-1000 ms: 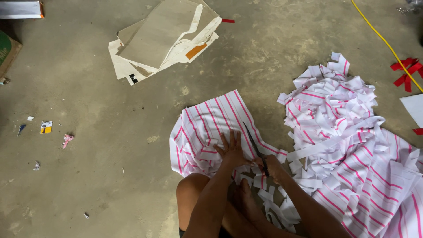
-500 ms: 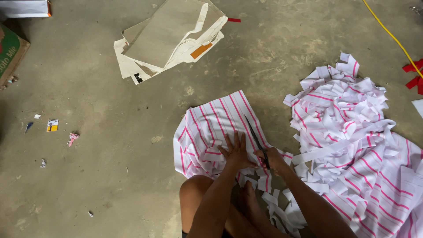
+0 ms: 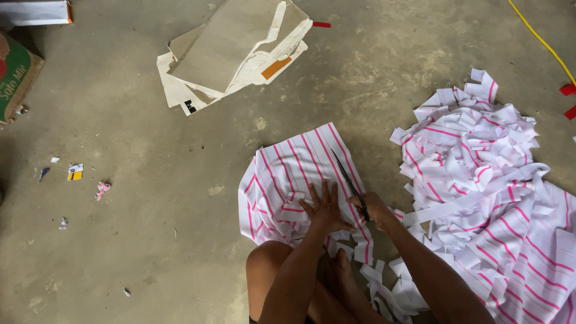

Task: Cutting a large piece of striped fabric into thin strips using scissors

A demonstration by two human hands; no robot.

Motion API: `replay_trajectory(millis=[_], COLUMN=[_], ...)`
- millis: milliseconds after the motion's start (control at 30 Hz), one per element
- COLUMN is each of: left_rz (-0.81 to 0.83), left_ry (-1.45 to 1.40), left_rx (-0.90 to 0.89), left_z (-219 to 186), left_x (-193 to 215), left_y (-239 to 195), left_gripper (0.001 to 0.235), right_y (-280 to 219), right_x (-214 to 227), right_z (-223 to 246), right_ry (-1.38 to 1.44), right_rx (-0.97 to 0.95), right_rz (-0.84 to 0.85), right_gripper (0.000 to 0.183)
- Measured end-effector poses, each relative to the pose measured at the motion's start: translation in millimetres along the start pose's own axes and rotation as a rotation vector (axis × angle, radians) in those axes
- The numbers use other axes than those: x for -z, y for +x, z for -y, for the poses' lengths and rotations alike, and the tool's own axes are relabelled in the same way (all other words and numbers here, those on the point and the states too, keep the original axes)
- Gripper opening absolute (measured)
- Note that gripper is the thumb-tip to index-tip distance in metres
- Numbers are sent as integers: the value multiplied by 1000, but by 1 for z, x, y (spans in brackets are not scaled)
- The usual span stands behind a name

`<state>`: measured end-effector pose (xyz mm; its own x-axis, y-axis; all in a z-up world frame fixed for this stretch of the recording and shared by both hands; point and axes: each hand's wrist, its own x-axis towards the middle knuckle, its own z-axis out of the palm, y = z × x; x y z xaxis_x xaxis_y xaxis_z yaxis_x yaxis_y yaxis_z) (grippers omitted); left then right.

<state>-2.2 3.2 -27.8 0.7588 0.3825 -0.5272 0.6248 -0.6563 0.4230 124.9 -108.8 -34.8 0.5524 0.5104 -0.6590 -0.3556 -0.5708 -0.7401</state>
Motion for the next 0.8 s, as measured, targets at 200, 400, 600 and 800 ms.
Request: replay_trajectory(millis=[200,400,600,800], left_rz=[-18,-5,-1,13], left_ry=[-28,-40,-15,-29], left_rx=[-10,-6,17,6], left_z=[0,-6,-3,-6], left_x=[0,12,2,10], left_y=[-3,-14,-3,-10], left_gripper=[156,147,152,149], right_y=[16,18,11,32], right_x=[3,1,-5,-3], right_z=[-22,-3,26,12], right_ry=[41,22,13,18], right_rx=[58,56,21,23], right_rz=[-8,5,21,39], right_gripper=[39,49,44,52])
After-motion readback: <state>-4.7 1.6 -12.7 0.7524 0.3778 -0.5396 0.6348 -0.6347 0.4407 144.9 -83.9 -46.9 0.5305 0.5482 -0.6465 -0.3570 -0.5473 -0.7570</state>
